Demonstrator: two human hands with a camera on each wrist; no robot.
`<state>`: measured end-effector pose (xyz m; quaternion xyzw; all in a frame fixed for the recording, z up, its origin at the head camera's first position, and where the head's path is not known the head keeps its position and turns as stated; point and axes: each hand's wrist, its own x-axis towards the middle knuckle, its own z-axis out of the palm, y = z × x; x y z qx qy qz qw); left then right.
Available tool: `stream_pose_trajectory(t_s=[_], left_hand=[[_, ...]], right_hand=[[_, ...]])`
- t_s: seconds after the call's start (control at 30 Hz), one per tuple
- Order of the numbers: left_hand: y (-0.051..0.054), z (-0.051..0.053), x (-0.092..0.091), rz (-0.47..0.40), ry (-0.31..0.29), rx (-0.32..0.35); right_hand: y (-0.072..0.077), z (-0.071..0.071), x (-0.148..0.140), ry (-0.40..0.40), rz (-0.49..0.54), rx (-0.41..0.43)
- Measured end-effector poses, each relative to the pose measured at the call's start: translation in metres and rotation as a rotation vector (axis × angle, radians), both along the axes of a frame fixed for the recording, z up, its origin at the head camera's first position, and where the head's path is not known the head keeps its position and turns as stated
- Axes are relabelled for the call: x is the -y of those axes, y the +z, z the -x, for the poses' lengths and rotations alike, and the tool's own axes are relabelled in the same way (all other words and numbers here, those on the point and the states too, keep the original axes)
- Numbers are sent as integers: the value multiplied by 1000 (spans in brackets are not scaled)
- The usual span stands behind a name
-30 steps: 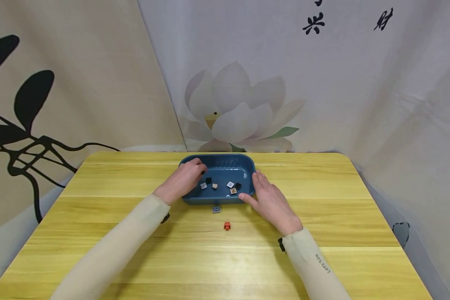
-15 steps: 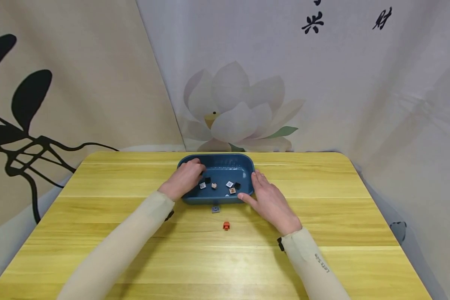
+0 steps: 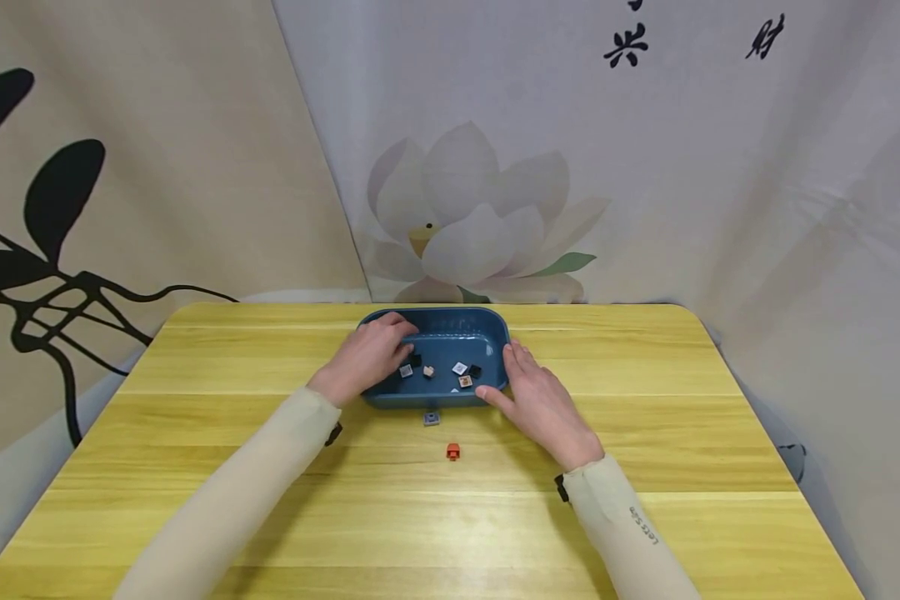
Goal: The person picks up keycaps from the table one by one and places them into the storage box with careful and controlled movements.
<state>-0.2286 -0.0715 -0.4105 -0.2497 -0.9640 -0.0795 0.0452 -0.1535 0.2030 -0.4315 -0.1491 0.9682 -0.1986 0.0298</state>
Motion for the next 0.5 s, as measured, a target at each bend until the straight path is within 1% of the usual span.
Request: stream_pose_trajectory(t_s=[0.27,0.5], left_hand=[[10,-21,-2,-79,-51,-112],[11,-41,-1,-130,-113,-204]], right_hand=[[1,0,1,-9,6,10],[1,0,0,-4,9,5]])
